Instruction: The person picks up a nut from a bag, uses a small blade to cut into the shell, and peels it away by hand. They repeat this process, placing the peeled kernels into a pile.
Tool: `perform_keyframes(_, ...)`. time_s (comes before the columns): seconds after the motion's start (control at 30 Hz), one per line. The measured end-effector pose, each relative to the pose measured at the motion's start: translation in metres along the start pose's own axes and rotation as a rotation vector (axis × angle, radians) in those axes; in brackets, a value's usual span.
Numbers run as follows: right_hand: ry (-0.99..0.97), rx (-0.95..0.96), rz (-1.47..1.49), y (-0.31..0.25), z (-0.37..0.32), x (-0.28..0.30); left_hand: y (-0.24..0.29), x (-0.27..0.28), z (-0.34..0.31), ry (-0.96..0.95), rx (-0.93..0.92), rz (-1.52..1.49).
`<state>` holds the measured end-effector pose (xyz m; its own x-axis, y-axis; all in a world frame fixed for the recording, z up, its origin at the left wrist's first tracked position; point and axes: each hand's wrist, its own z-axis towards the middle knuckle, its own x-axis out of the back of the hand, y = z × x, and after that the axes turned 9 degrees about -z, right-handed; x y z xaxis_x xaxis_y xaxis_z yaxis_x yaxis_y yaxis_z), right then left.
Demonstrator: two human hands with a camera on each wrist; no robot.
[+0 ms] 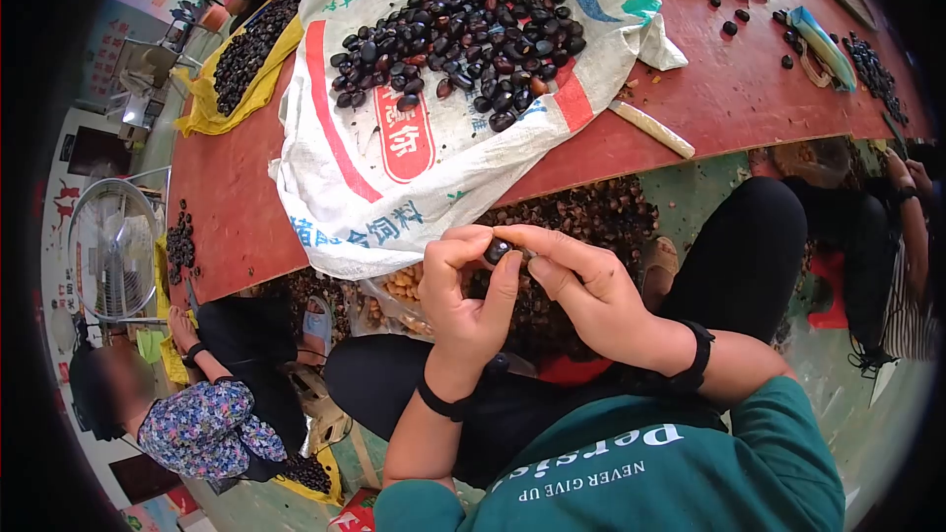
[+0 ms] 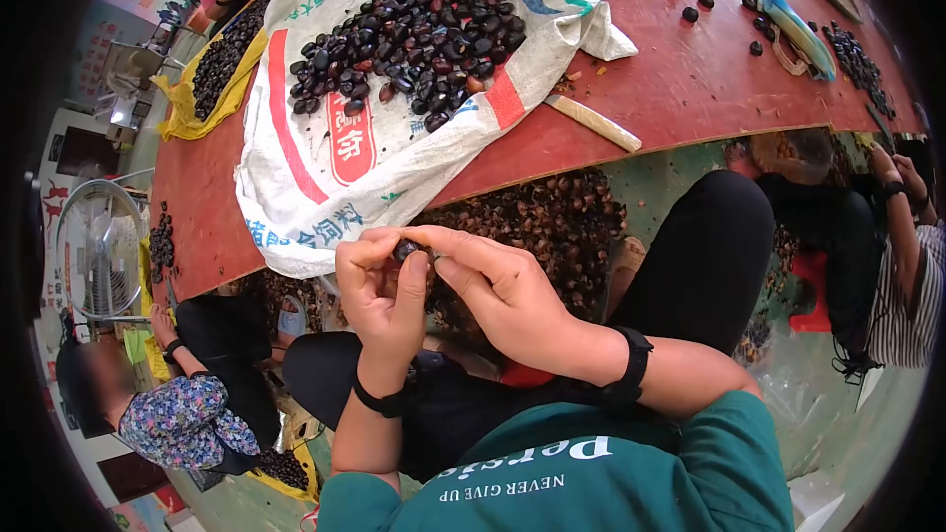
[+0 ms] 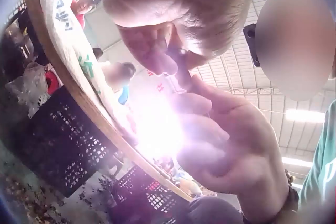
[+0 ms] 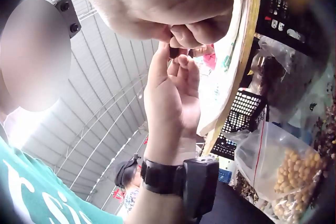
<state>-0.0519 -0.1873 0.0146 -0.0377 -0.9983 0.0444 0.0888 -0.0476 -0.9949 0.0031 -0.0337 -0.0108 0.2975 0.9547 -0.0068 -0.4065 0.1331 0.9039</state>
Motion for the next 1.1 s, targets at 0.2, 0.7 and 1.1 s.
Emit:
perform_keyframes(0.2,0.076,0.058,-0.058,0.014,0.007,0.008,0.01,0.004,0.001,-0.173,0.049,0.062)
perform_keyframes(0.7,0.013,0.179,-0.429,0.011,0.012,0.03,0.003,0.015,0.006,0.042,0.578,-0.754)
perform_keyframes(1.1,-0.088,0.221,-0.358,0.013,0.008,0.023,-0.003,0.014,-0.001,0.006,0.545,-0.485)
